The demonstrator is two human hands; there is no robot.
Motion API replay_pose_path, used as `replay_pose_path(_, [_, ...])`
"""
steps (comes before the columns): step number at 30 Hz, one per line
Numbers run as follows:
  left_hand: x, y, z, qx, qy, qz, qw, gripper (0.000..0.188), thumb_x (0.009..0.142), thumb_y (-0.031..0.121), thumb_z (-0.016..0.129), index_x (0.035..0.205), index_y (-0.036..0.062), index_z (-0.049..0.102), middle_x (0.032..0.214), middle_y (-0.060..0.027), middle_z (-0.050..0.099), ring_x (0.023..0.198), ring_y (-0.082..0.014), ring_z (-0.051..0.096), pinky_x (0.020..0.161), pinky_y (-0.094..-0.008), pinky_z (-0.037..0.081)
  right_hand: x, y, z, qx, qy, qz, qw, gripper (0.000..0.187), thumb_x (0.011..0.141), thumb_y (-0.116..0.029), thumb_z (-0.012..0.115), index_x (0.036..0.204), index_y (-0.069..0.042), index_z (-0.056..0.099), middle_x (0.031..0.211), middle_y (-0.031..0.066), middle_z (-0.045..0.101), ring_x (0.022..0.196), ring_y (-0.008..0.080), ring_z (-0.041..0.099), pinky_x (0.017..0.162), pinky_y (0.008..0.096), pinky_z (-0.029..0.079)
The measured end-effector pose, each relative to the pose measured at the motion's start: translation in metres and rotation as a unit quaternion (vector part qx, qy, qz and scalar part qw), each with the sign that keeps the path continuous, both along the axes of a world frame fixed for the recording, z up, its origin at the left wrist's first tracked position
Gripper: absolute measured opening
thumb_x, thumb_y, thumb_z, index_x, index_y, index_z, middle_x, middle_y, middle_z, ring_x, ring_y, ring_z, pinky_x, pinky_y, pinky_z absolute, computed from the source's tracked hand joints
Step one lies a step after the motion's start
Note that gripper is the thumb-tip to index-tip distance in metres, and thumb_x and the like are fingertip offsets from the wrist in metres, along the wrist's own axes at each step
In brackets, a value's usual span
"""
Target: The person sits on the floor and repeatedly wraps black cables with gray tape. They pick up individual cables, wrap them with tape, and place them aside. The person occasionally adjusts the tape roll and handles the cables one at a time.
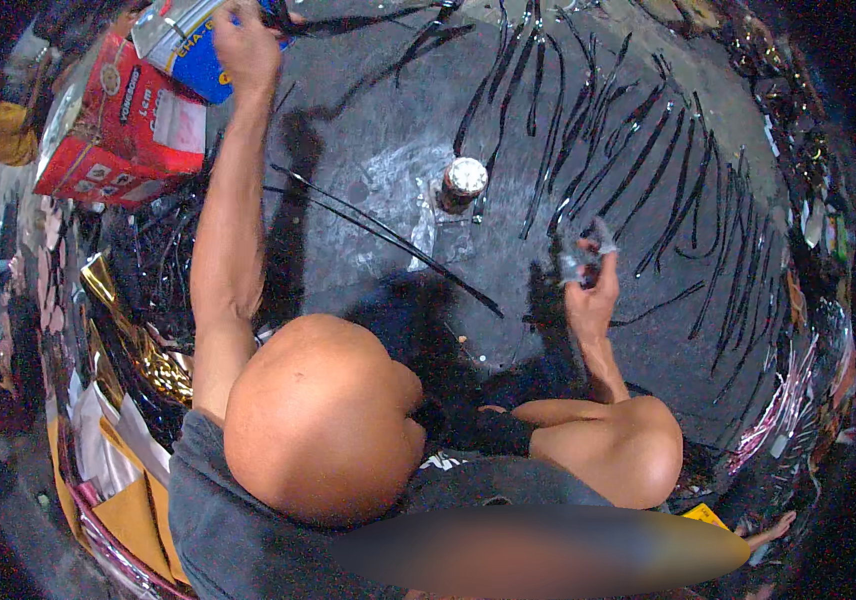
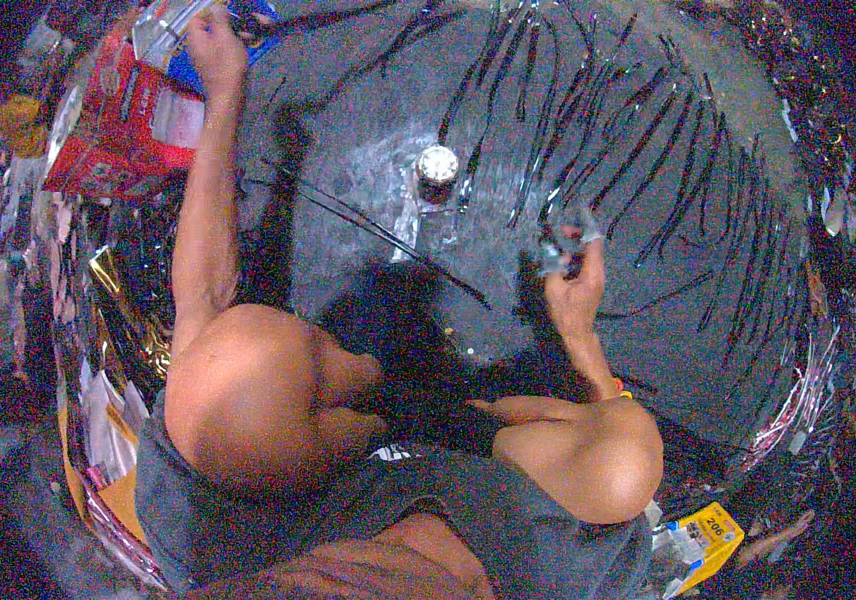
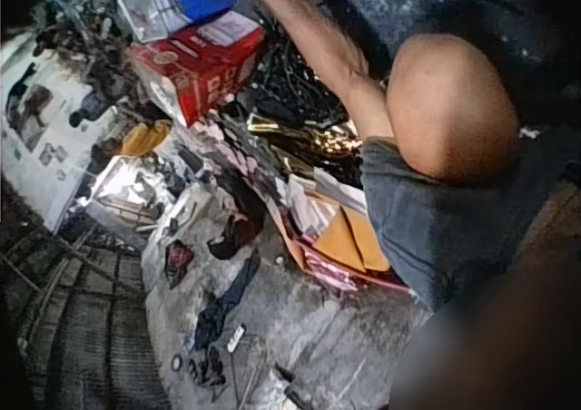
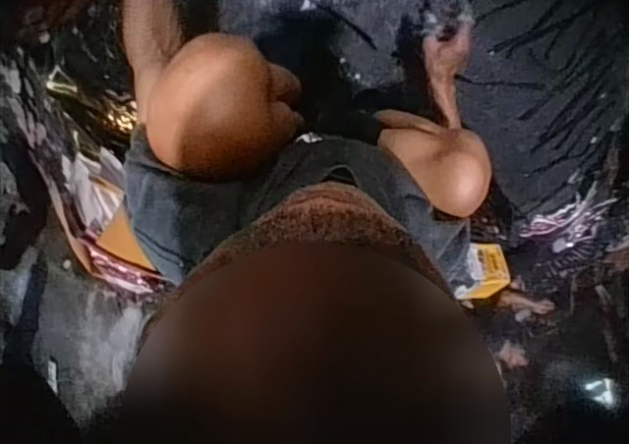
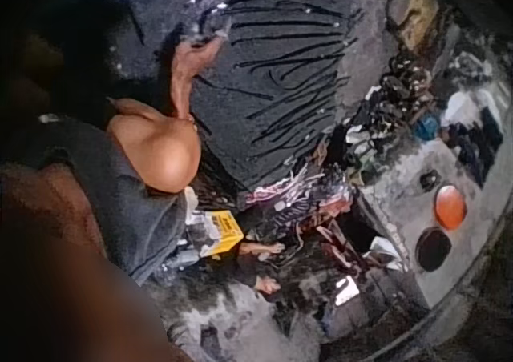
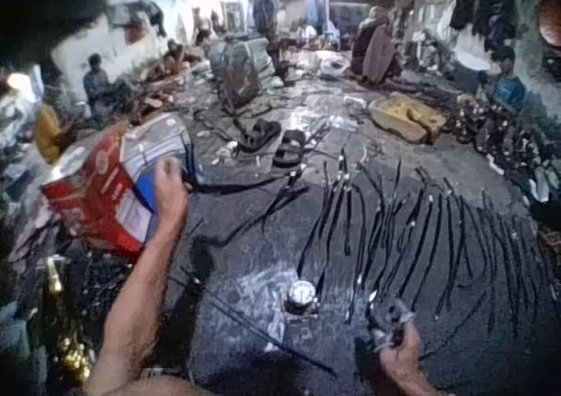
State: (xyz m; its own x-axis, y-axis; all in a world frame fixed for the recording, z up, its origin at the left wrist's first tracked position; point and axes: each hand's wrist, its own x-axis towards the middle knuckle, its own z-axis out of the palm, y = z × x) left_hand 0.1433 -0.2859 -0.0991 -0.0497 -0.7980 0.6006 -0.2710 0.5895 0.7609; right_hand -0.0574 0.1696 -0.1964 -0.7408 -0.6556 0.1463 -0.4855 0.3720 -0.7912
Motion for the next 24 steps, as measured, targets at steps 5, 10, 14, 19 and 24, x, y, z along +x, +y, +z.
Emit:
replay_pose_path(5, [-0.002, 0.130, 0.130, -0.064, 0.131, -0.144, 0.979, 0.019, 0.102, 0.022, 0.049, 0.091, 0.0063, 0.054, 0.073, 0.0041, 0.046, 0.065, -0.0051, 0.042, 0.059, -0.0207, 0.036, -0.003, -0.064, 0.097, -0.239, -0.006, 0.034, 0.970, 0.048, 0.091, 0.000, 0.051, 0.138, -0.002, 0.042, 0.112, 0.0102, 0.061, 0.094, 0.0157, 0.060, 0.083, 0.0268, 0.050])
replay_pose_path(10, [-0.042, 0.214, 0.120, 0.052, 0.001, -0.317, 0.947, 0.023, 0.099, 0.025, 0.051, 0.098, 0.0034, 0.056, 0.053, -0.0062, 0.053, 0.046, -0.0152, 0.055, 0.046, -0.0310, 0.041, 0.038, -0.112, 0.147, -0.325, -0.154, 0.130, 0.924, 0.039, 0.097, -0.013, 0.043, 0.134, -0.001, 0.044, 0.113, 0.0103, 0.061, 0.095, 0.0160, 0.060, 0.084, 0.0274, 0.050])
replay_pose_path(14, [-0.063, 0.239, 0.082, 0.168, 0.005, -0.382, 0.909, 0.018, 0.101, 0.026, 0.051, 0.102, 0.0080, 0.049, 0.070, -0.0005, 0.060, 0.054, -0.0056, 0.052, 0.048, -0.0212, 0.043, 0.065, -0.127, 0.131, -0.367, -0.272, 0.094, 0.885, 0.030, 0.100, -0.016, 0.041, 0.127, -0.003, 0.049, 0.094, 0.0034, 0.062, 0.078, 0.0121, 0.059, 0.070, 0.0260, 0.050])
replay_pose_path(19, [-0.067, 0.248, 0.077, 0.227, 0.071, -0.377, 0.895, 0.018, 0.098, 0.020, 0.054, 0.100, 0.0030, 0.049, 0.060, -0.0105, 0.054, 0.050, -0.0154, 0.052, 0.048, -0.0327, 0.039, 0.067, -0.115, 0.126, -0.332, -0.355, 0.035, 0.873, 0.031, 0.099, -0.015, 0.041, 0.125, -0.003, 0.051, 0.094, 0.0027, 0.060, 0.073, 0.0082, 0.055, 0.063, 0.0220, 0.046])
replay_pose_path(24, [-0.065, 0.230, 0.061, 0.155, 0.000, -0.430, 0.889, 0.028, 0.096, 0.024, 0.058, 0.114, 0.0067, 0.045, 0.070, -0.0052, 0.060, 0.059, -0.0106, 0.056, 0.054, -0.0282, 0.044, 0.045, -0.111, 0.118, -0.338, -0.081, 0.015, 0.937, 0.021, 0.096, -0.007, 0.048, 0.116, -0.001, 0.055, 0.098, 0.0041, 0.063, 0.076, 0.0113, 0.060, 0.062, 0.0249, 0.051])
